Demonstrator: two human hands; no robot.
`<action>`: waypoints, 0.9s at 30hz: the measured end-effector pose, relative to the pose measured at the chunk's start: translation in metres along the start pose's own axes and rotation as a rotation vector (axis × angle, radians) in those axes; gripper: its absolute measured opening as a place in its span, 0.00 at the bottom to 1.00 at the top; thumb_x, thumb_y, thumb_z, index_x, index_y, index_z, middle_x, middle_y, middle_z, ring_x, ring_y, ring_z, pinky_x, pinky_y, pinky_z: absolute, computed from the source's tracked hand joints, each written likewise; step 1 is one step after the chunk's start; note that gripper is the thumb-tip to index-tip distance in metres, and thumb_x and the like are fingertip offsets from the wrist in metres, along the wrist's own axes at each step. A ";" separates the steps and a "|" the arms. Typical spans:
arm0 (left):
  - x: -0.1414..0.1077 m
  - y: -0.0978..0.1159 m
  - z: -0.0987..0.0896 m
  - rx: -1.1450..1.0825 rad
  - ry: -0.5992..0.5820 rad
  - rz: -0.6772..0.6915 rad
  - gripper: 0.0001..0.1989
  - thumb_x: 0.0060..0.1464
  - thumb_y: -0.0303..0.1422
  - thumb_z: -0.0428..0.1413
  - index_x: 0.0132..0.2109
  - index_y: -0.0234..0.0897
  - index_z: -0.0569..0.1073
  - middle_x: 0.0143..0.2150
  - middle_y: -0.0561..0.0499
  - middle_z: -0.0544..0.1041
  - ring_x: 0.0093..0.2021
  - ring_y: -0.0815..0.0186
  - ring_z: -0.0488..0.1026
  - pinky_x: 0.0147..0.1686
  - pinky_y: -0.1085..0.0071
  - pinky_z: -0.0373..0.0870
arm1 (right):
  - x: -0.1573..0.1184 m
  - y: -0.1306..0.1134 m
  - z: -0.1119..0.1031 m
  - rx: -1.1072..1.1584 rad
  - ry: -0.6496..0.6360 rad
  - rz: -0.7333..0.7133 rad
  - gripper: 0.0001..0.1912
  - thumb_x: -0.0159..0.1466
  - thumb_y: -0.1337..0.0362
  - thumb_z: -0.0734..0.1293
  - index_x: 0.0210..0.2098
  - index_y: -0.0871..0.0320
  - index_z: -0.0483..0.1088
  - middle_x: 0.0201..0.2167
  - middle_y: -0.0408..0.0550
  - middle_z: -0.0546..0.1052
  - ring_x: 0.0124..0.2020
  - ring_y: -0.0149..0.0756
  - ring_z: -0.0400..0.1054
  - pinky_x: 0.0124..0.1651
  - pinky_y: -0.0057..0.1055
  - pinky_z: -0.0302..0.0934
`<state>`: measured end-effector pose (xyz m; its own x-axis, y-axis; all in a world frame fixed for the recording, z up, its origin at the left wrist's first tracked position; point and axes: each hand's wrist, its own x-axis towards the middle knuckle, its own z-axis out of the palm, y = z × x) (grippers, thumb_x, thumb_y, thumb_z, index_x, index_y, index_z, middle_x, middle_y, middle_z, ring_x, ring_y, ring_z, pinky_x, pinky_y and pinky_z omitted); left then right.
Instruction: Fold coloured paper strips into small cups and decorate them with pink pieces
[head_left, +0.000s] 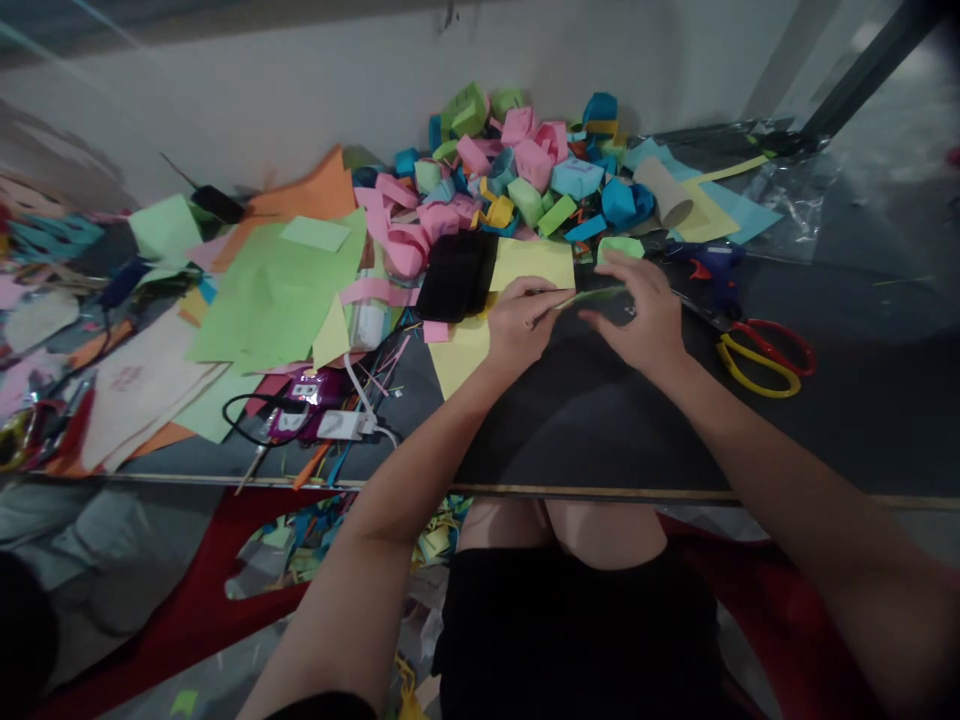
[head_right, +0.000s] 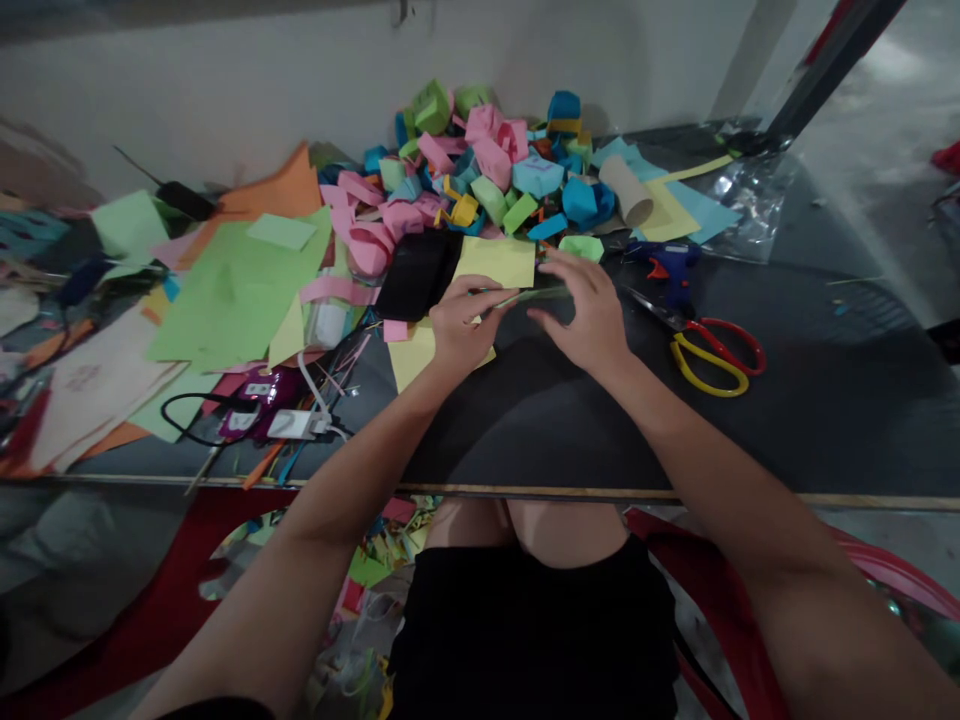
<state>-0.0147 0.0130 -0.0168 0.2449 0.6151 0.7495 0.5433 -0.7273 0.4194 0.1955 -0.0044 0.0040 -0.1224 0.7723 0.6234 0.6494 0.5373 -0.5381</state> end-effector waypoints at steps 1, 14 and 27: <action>0.000 -0.002 -0.002 0.032 0.010 0.028 0.11 0.68 0.33 0.55 0.49 0.44 0.83 0.43 0.48 0.83 0.49 0.65 0.78 0.51 0.65 0.74 | 0.001 0.001 0.000 0.037 0.060 0.058 0.23 0.63 0.43 0.71 0.48 0.52 0.77 0.48 0.54 0.81 0.52 0.51 0.75 0.52 0.48 0.70; -0.002 0.019 -0.004 -0.074 -0.312 0.242 0.16 0.65 0.47 0.57 0.48 0.42 0.80 0.51 0.46 0.83 0.60 0.56 0.76 0.60 0.53 0.72 | -0.001 0.002 0.013 0.583 -0.030 0.475 0.29 0.57 0.33 0.70 0.34 0.54 0.79 0.24 0.43 0.77 0.25 0.34 0.72 0.27 0.32 0.69; 0.002 0.008 0.019 -0.652 -0.131 -0.473 0.25 0.58 0.58 0.58 0.34 0.39 0.79 0.34 0.50 0.79 0.33 0.68 0.75 0.35 0.68 0.74 | -0.005 -0.015 0.005 0.492 -0.320 0.346 0.27 0.59 0.36 0.71 0.31 0.55 0.82 0.29 0.50 0.84 0.29 0.40 0.77 0.31 0.34 0.70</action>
<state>0.0060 0.0143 -0.0215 0.2203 0.9028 0.3694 0.0464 -0.3879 0.9205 0.1824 -0.0144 0.0057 -0.2338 0.9491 0.2110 0.2834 0.2741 -0.9190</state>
